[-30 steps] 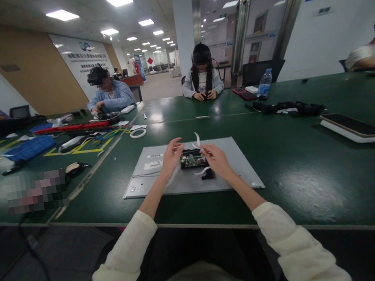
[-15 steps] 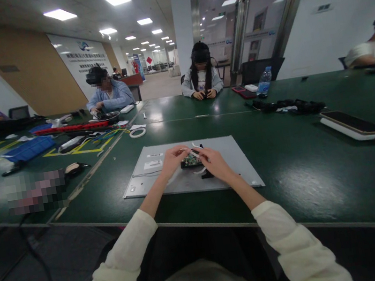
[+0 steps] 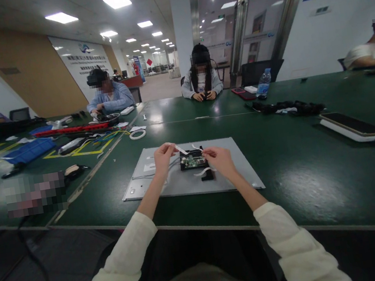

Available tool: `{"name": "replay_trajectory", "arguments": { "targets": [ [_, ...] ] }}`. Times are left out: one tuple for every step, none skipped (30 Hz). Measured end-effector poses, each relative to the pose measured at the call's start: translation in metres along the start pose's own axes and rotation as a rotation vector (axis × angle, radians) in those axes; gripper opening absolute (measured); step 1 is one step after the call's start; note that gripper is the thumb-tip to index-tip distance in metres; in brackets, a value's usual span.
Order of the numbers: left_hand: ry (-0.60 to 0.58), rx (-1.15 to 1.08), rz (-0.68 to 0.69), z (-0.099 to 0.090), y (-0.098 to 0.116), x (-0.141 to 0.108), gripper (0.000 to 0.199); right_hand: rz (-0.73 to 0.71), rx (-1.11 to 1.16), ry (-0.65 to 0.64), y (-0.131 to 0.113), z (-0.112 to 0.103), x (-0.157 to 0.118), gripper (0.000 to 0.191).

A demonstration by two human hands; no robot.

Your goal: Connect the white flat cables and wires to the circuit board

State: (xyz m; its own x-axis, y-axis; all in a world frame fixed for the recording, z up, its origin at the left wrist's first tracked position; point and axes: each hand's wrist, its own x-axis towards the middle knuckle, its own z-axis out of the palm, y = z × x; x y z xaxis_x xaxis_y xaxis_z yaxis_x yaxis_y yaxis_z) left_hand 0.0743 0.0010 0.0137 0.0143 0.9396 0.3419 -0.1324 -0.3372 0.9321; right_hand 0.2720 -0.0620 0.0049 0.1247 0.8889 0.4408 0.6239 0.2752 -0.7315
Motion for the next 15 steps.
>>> {"name": "replay_trajectory", "arguments": {
  "targets": [
    [0.001,0.023,-0.01,-0.002,-0.001,0.001,0.022,0.008,-0.037,0.033,0.006,-0.002,0.002,0.019],
    [-0.011,0.053,-0.021,-0.003,-0.002,0.002,0.021,0.01,-0.077,0.055,0.011,-0.004,0.004,0.021],
    [-0.031,0.089,-0.031,-0.004,-0.004,0.002,0.021,0.009,-0.118,0.064,0.017,-0.005,0.006,0.022],
    [-0.059,0.137,-0.036,-0.004,-0.006,0.002,0.02,0.004,-0.157,0.059,0.023,-0.005,0.007,0.023],
    [-0.092,0.196,-0.032,-0.003,-0.009,0.001,0.019,-0.006,-0.193,0.042,0.028,-0.005,0.008,0.024],
    [-0.129,0.269,-0.017,-0.003,-0.011,0.0,0.018,-0.018,-0.225,0.019,0.033,-0.004,0.009,0.025],
    [-0.166,0.349,0.009,-0.002,-0.013,-0.001,0.017,-0.032,-0.253,-0.008,0.036,-0.003,0.009,0.025],
    [-0.203,0.433,0.044,-0.001,-0.014,-0.003,0.017,-0.044,-0.277,-0.032,0.038,-0.001,0.009,0.026],
    [-0.24,0.513,0.083,0.001,-0.015,-0.005,0.016,-0.055,-0.297,-0.052,0.039,-0.001,0.009,0.026],
    [-0.279,0.581,0.122,0.002,-0.015,-0.007,0.015,-0.07,-0.315,-0.07,0.039,-0.001,0.009,0.027],
    [-0.319,0.634,0.159,0.004,-0.015,-0.009,0.015,-0.09,-0.331,-0.089,0.038,-0.001,0.008,0.027],
    [-0.354,0.672,0.193,0.005,-0.014,-0.012,0.015,-0.118,-0.343,-0.111,0.036,-0.003,0.008,0.027],
    [-0.377,0.698,0.226,0.006,-0.014,-0.014,0.014,-0.152,-0.349,-0.14,0.034,-0.005,0.008,0.028],
    [-0.386,0.716,0.257,0.008,-0.013,-0.016,0.014,-0.184,-0.35,-0.17,0.033,-0.007,0.007,0.027],
    [-0.382,0.729,0.283,0.009,-0.013,-0.017,0.014,-0.209,-0.348,-0.198,0.031,-0.009,0.007,0.027]
  ]
}}
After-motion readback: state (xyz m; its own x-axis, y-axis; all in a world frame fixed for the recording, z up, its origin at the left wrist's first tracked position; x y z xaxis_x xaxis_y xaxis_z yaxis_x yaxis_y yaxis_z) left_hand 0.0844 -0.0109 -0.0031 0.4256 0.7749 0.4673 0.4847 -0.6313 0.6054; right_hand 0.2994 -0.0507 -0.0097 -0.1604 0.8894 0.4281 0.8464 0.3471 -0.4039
